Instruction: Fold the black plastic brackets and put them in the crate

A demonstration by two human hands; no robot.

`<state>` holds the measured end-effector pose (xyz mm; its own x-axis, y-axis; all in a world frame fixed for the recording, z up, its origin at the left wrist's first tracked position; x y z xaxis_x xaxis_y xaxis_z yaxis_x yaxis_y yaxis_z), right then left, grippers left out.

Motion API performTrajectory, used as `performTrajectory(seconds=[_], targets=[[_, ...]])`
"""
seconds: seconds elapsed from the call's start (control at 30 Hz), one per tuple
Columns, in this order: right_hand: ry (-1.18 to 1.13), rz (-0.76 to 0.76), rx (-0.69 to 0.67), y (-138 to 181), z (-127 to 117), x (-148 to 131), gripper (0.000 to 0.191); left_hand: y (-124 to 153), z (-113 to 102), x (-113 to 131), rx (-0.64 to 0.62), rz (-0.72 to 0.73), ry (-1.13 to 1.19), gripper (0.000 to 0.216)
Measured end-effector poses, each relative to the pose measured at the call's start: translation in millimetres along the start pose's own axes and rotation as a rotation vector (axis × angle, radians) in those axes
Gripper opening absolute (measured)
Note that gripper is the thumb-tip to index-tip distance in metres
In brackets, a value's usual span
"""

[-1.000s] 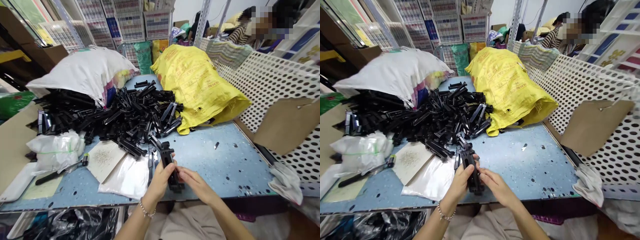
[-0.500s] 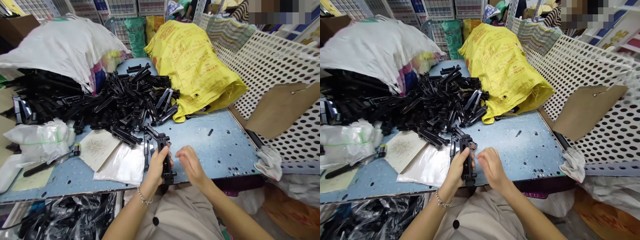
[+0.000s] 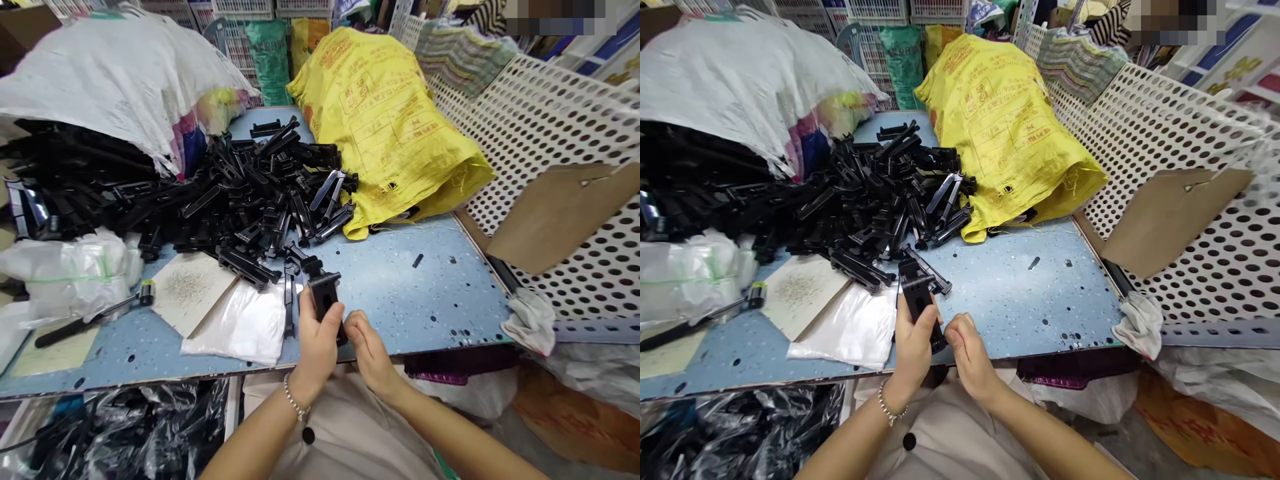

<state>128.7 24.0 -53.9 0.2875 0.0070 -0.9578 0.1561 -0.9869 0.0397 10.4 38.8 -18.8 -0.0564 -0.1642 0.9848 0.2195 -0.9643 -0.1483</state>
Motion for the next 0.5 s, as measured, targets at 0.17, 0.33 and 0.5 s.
performTrajectory(seconds=[0.17, 0.33, 0.5], targets=[[-0.072, 0.167, -0.21, -0.7, 2.6, -1.4, 0.041, -3.0, -1.9, 15.9, -0.155, 0.12, -0.041, 0.054], [0.571, -0.47, -0.201, -3.2, -25.4, -59.1, 0.035, -10.3, 8.4, -12.9, -0.042, -0.628, 0.552, 0.042], [0.945, -0.971, -0.255, 6.1, -23.9, -78.3, 0.02, 7.7, 25.6, -24.0, -0.106, -0.988, 0.677, 0.038]])
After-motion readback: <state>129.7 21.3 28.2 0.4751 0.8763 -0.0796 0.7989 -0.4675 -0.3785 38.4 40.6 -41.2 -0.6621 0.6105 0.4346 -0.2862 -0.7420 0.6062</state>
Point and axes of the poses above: each hand's wrist, its own y-axis away from the middle knuckle, its own z-axis out of the palm, x = y × z, the point moved 6 cm from there along -y, towards the middle knuckle, and after that the axes turned 10 degrees about z, right-handed, at the moved point
